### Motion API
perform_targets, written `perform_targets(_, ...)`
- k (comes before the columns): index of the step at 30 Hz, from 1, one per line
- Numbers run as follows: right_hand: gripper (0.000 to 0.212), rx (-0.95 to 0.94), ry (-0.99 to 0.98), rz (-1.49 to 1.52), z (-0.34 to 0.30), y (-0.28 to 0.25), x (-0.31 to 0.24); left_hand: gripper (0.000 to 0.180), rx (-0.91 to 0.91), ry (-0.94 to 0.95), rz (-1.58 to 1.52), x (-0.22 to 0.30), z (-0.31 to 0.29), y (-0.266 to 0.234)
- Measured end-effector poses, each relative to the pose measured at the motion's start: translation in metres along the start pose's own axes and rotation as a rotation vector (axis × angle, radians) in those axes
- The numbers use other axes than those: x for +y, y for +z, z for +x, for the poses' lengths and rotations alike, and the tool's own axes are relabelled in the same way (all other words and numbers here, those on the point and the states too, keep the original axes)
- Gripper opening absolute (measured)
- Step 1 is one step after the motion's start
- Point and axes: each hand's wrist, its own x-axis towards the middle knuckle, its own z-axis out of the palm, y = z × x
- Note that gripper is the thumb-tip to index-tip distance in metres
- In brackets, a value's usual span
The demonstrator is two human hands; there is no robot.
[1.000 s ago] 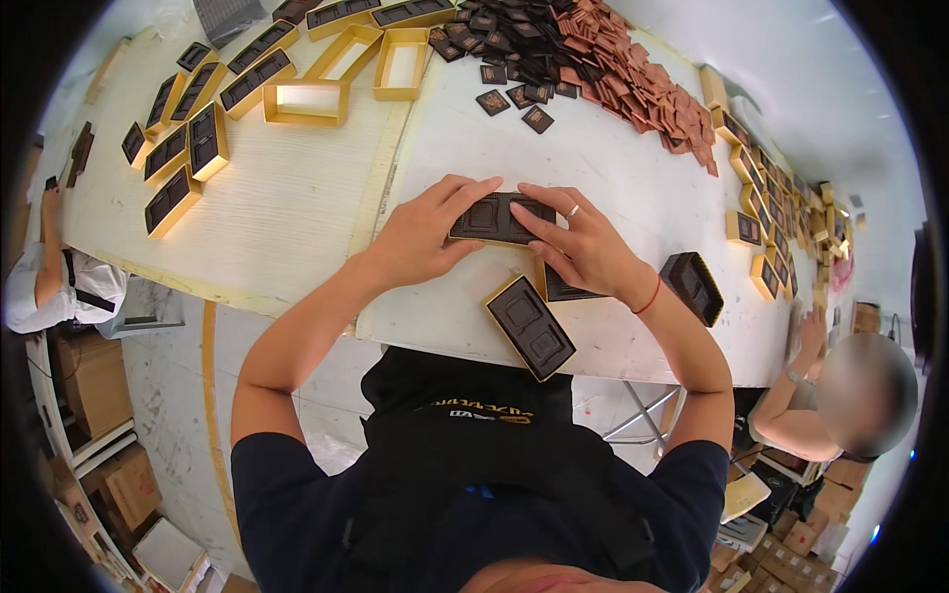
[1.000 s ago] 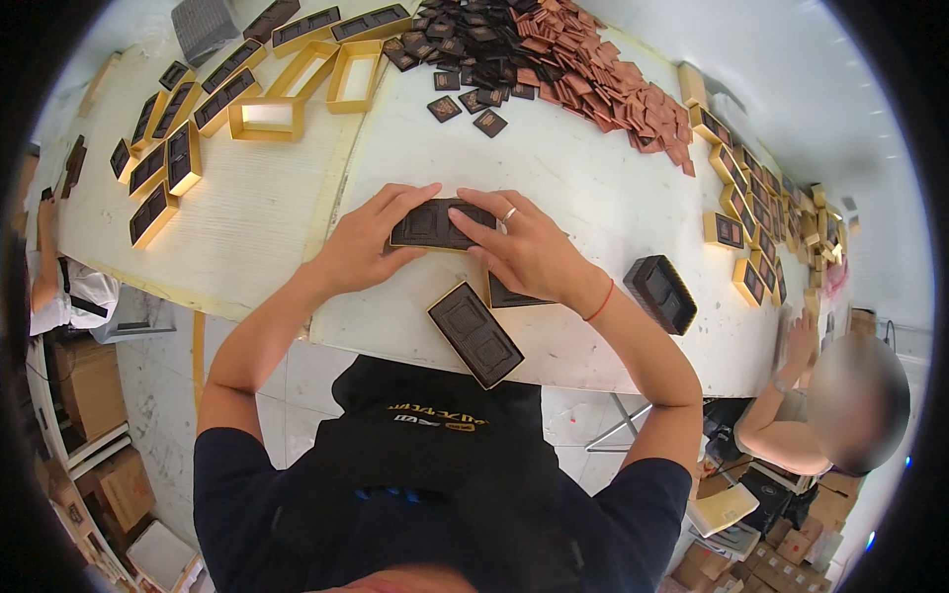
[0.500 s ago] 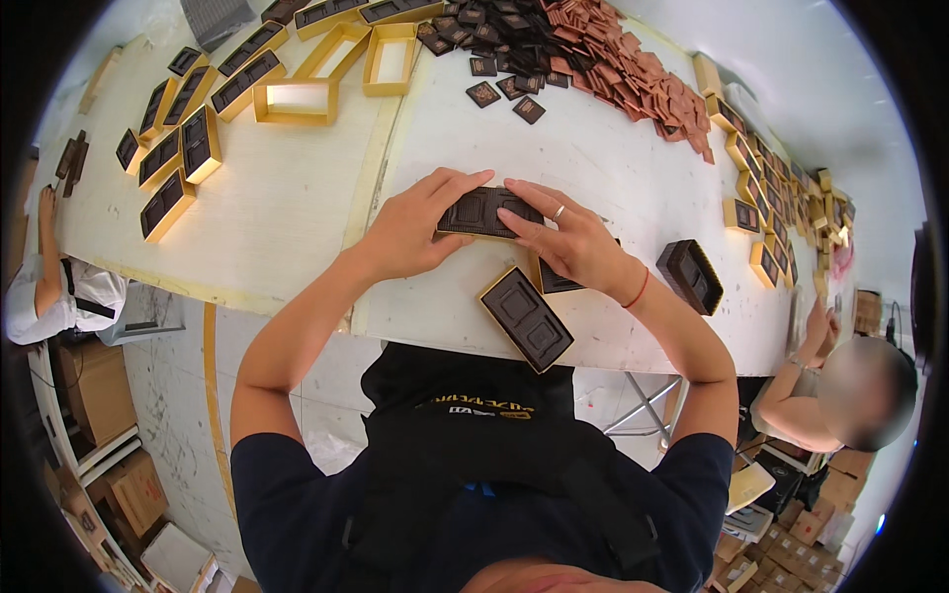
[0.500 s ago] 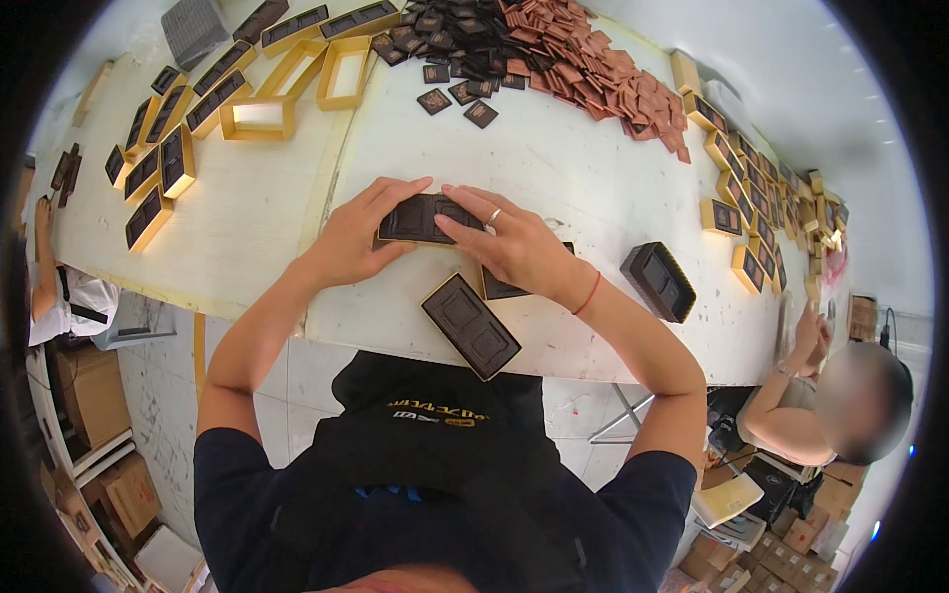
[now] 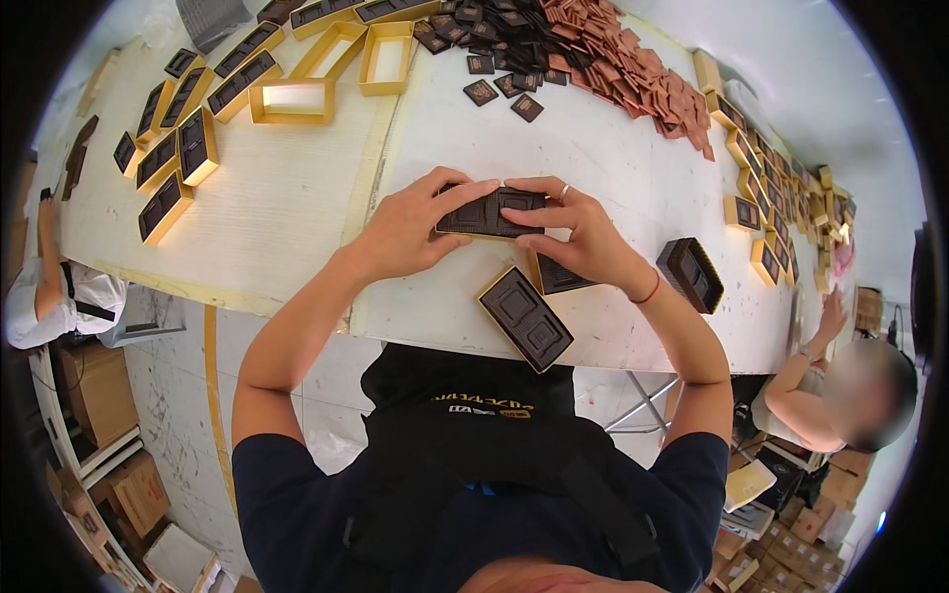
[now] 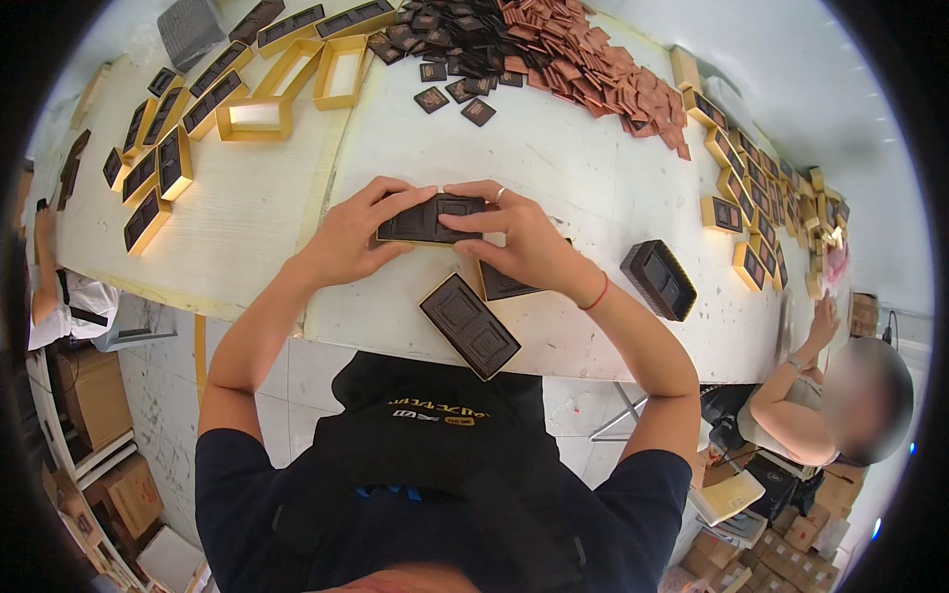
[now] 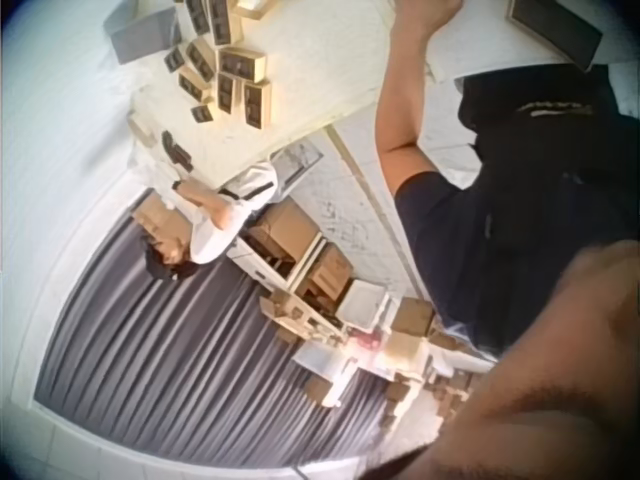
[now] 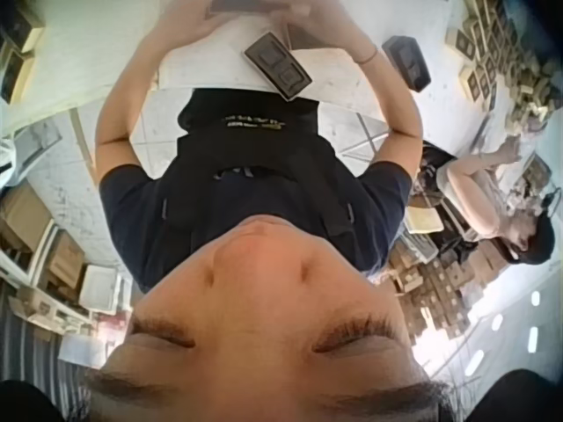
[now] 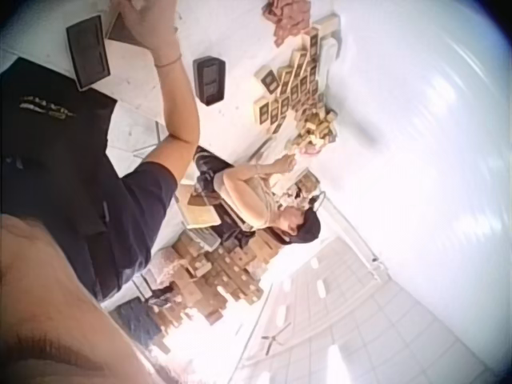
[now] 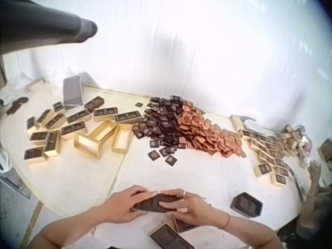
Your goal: The person assembles small cosmetic compacts by placing dark rectangular inserts into gold-colored trays and adding small square inserts. The person repeatedly picks up components from piles on the table, fits them into the trays, and sets the completed units aside.
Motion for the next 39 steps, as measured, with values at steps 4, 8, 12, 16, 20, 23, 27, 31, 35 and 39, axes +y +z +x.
perform_targets(4,0.050,-0.011,-0.082,-0.096,-0.002,0.004,-0.006,0.072,0.023,0.029,-0.028,-0.003,0.001,0.000)
perform_targets(8,0.060,-0.174,-0.185,-0.113,0.006,-0.019,-0.004,0.070,0.026,0.035,-0.056,-0.003,0.000,0.000)
perform_targets(12,0.052,-0.277,-0.135,-0.242,0.015,-0.030,-0.006,0.069,0.008,0.025,-0.047,-0.002,0.002,-0.004)
perform_targets(16,0.047,-0.135,-0.193,-0.290,0.015,-0.025,0.000,0.069,0.001,0.015,-0.074,-0.003,0.003,-0.003)
perform_targets(20,0.043,-0.127,-0.337,-0.629,0.008,-0.017,0.002,0.072,-0.042,-0.021,-0.092,-0.001,0.003,-0.004)
perform_targets(23,0.044,-0.155,-0.352,-0.741,0.005,-0.016,-0.009,0.072,-0.029,-0.022,-0.082,-0.001,0.001,-0.005)
perform_targets(27,0.043,-0.096,-0.336,-0.602,-0.006,-0.019,-0.013,0.072,-0.016,-0.012,-0.062,-0.001,0.001,-0.004)
perform_targets(31,0.042,0.032,-0.270,-0.476,-0.015,-0.007,-0.005,0.072,-0.022,-0.031,-0.039,0.004,0.001,-0.004)
perform_targets(35,0.043,0.065,-0.316,-0.452,-0.016,-0.003,0.001,0.070,-0.009,-0.035,0.000,0.007,0.002,-0.004)
perform_targets(39,0.041,0.052,-0.330,-0.423,-0.016,-0.004,0.002,0.069,-0.010,-0.059,0.014,0.009,0.001,-0.004)
